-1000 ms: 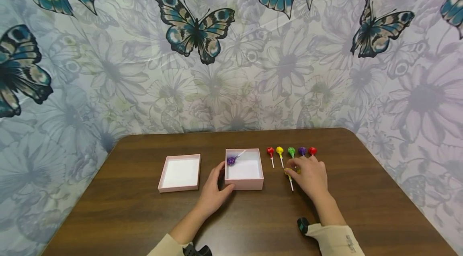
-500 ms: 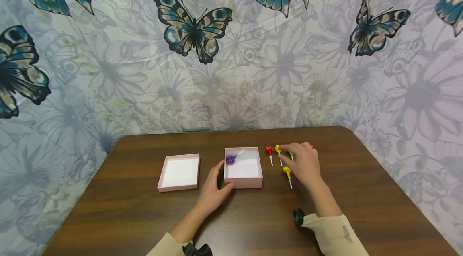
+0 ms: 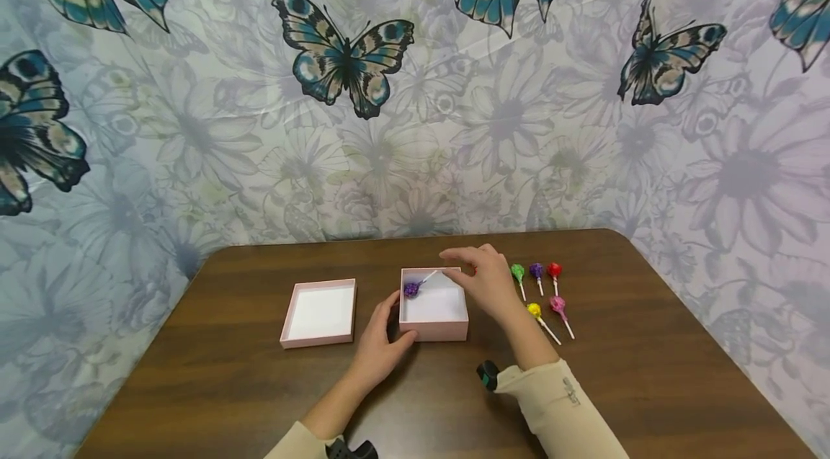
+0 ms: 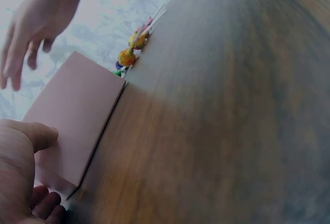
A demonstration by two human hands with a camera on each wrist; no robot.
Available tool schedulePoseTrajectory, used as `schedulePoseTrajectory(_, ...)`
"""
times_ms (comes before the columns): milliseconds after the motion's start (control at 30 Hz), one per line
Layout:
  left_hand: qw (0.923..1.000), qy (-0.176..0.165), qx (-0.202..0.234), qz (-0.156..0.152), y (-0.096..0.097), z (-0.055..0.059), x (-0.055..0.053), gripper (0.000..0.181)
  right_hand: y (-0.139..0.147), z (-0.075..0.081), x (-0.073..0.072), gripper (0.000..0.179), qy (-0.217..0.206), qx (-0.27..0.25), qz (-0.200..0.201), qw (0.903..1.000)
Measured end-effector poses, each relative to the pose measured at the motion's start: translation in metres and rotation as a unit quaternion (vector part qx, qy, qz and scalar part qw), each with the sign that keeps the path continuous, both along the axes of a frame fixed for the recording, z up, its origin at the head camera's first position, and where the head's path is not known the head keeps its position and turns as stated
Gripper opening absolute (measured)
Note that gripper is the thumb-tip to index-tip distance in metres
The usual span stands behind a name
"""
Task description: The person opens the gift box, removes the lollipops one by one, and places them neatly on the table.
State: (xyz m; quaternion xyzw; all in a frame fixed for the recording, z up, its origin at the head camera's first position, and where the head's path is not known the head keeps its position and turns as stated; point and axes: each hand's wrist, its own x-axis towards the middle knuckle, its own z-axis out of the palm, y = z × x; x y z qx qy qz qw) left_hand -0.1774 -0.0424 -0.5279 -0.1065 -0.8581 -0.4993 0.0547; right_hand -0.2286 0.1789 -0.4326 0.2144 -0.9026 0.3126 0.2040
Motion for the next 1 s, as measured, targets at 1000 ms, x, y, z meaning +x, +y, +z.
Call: schedulePoseTrajectory(1000,0.9999,0.001,-0.008,-0.009,-0.002,-0.002,0.0,0.073,-0.059,-0.023,-0.034,0.019,-0.095,0.132,0.01,0.9866)
